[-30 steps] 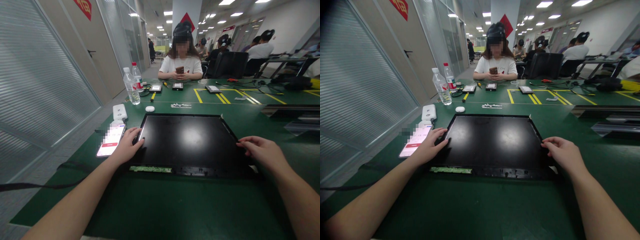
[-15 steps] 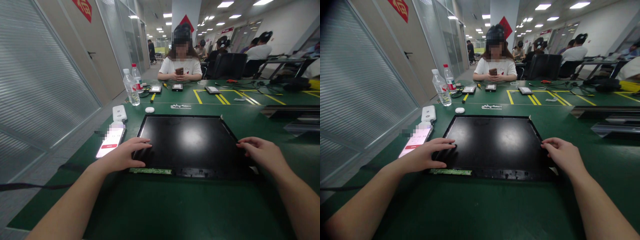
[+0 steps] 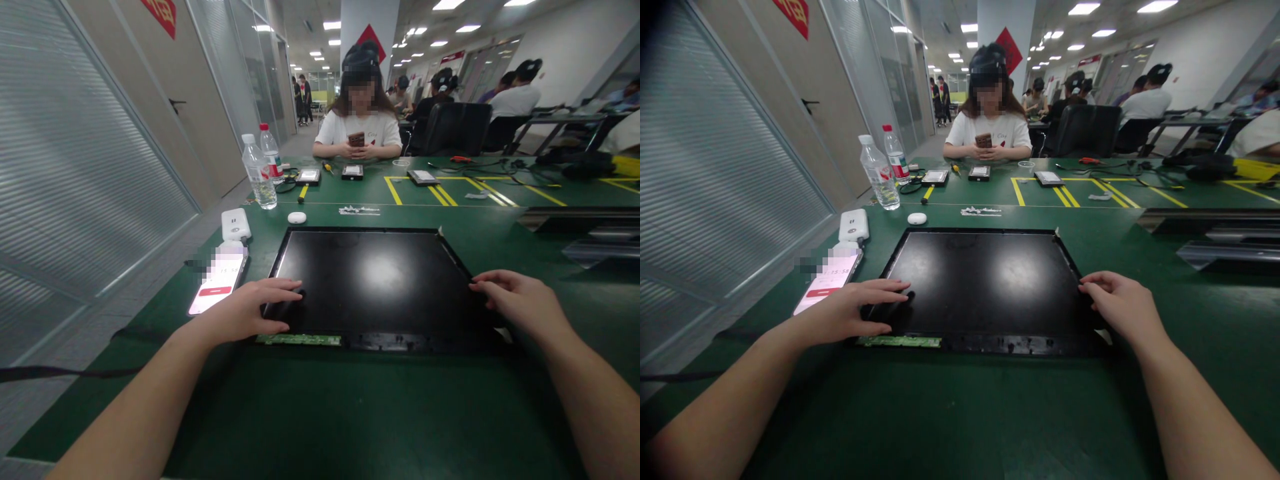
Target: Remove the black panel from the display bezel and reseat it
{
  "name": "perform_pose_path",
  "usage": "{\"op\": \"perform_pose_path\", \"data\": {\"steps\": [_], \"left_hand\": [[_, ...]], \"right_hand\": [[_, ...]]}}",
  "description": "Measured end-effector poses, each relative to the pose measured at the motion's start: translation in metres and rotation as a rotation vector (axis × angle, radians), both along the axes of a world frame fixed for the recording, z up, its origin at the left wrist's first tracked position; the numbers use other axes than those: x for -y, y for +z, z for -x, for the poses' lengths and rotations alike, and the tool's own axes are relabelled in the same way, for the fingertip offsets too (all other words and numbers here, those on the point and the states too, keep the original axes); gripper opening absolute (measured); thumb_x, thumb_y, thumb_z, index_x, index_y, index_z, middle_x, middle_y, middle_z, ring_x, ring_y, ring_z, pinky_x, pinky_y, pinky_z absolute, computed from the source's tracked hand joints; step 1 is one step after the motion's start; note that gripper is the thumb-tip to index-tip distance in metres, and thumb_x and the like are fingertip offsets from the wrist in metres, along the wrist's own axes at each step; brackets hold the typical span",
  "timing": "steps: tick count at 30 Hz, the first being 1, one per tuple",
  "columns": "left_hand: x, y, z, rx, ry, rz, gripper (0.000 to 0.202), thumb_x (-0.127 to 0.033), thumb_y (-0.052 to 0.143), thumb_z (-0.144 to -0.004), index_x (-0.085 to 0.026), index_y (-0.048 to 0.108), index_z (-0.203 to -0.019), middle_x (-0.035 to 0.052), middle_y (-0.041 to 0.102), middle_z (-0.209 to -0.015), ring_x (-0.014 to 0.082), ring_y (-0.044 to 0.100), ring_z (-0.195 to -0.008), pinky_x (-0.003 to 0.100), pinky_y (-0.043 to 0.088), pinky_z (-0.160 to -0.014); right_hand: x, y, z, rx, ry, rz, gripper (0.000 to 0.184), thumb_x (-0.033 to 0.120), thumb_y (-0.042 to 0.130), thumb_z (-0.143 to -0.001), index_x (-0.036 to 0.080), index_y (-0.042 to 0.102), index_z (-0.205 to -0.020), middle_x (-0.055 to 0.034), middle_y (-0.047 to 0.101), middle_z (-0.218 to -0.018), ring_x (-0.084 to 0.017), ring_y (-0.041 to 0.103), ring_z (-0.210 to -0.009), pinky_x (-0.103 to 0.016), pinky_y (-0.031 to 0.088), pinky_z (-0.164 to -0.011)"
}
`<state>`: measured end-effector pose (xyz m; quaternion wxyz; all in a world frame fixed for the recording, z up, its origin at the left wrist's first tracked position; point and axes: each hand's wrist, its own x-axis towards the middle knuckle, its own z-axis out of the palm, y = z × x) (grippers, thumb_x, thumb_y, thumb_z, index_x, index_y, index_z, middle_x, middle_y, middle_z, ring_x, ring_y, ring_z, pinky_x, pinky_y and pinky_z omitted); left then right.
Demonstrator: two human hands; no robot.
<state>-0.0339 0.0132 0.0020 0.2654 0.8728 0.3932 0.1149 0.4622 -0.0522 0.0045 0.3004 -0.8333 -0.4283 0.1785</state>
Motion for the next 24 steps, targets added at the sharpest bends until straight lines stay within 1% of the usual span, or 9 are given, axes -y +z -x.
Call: {"op": "perform_pose_path", "data": {"steps": [7, 11, 13, 16, 19, 22, 24], "left_hand": [[0.0, 0.0, -0.001, 0.025, -0.035, -0.009, 0.048, -0.044, 0.081, -0.089, -0.035, 0.082, -0.136, 0.0062, 0.069, -0.157, 0.0343, 0.062, -0.149, 0.056, 0.049, -0.125], [0.0, -0.001, 0.0, 0.015, -0.028, -0.007, 0.049, -0.045, 0.08, -0.09, -0.035, 0.081, -0.137, 0.0059, 0.069, -0.158, 0.0337, 0.063, -0.148, 0.055, 0.049, -0.125], [0.0, -0.001, 0.0, 0.007, -0.006, -0.016, 0.051, -0.048, 0.081, -0.089, -0.035, 0.08, -0.138, 0.0063, 0.067, -0.16, 0.0345, 0.063, -0.148, 0.055, 0.05, -0.124], [-0.001, -0.003, -0.001, -0.014, 0.068, -0.057, 0.058, -0.059, 0.077, -0.091, -0.032, 0.078, -0.143, 0.009, 0.063, -0.164, 0.0371, 0.061, -0.15, 0.056, 0.049, -0.125], [-0.006, -0.009, 0.001, -0.049, 0.215, -0.157, 0.065, -0.069, 0.062, -0.098, -0.026, 0.076, -0.144, 0.0139, 0.061, -0.165, 0.0397, 0.06, -0.15, 0.06, 0.047, -0.126], [-0.013, -0.016, 0.004, -0.115, 0.334, -0.261, 0.068, -0.067, 0.049, -0.102, -0.019, 0.076, -0.143, 0.0193, 0.062, -0.163, 0.0424, 0.058, -0.15, 0.062, 0.044, -0.127], [-0.016, -0.019, 0.006, -0.172, 0.372, -0.274, 0.067, -0.06, 0.046, -0.102, -0.015, 0.075, -0.143, 0.022, 0.063, -0.161, 0.0433, 0.058, -0.149, 0.062, 0.044, -0.127]], "right_hand": [[0.001, -0.006, -0.004, -0.005, -0.011, 0.001, 0.029, 0.047, 0.07, -0.071, 0.025, 0.079, -0.086, -0.0047, 0.071, -0.064, -0.026, 0.067, -0.062, -0.037, 0.051, -0.062], [0.002, -0.002, -0.001, -0.005, -0.018, 0.013, 0.026, 0.045, 0.069, -0.073, 0.024, 0.079, -0.086, -0.0045, 0.07, -0.064, -0.025, 0.068, -0.064, -0.037, 0.051, -0.063], [0.002, 0.001, 0.002, 0.003, -0.025, 0.024, 0.025, 0.043, 0.068, -0.073, 0.024, 0.079, -0.084, -0.0041, 0.069, -0.062, -0.025, 0.067, -0.063, -0.037, 0.05, -0.064], [0.002, 0.005, 0.005, 0.005, -0.028, 0.028, 0.024, 0.041, 0.066, -0.073, 0.024, 0.078, -0.083, -0.0037, 0.069, -0.062, -0.024, 0.067, -0.062, -0.037, 0.05, -0.065], [0.001, 0.006, 0.007, -0.002, -0.028, 0.019, 0.024, 0.042, 0.066, -0.072, 0.024, 0.078, -0.082, -0.0036, 0.07, -0.062, -0.024, 0.066, -0.062, -0.037, 0.051, -0.065], [0.001, 0.004, 0.005, 0.003, -0.022, 0.017, 0.028, 0.045, 0.066, -0.07, 0.024, 0.079, -0.083, -0.0038, 0.07, -0.062, -0.024, 0.066, -0.062, -0.038, 0.05, -0.066], [0.0, 0.001, 0.002, -0.004, -0.016, 0.017, 0.032, 0.048, 0.066, -0.068, 0.024, 0.079, -0.084, -0.0044, 0.072, -0.064, -0.025, 0.068, -0.064, -0.038, 0.05, -0.066]]}}
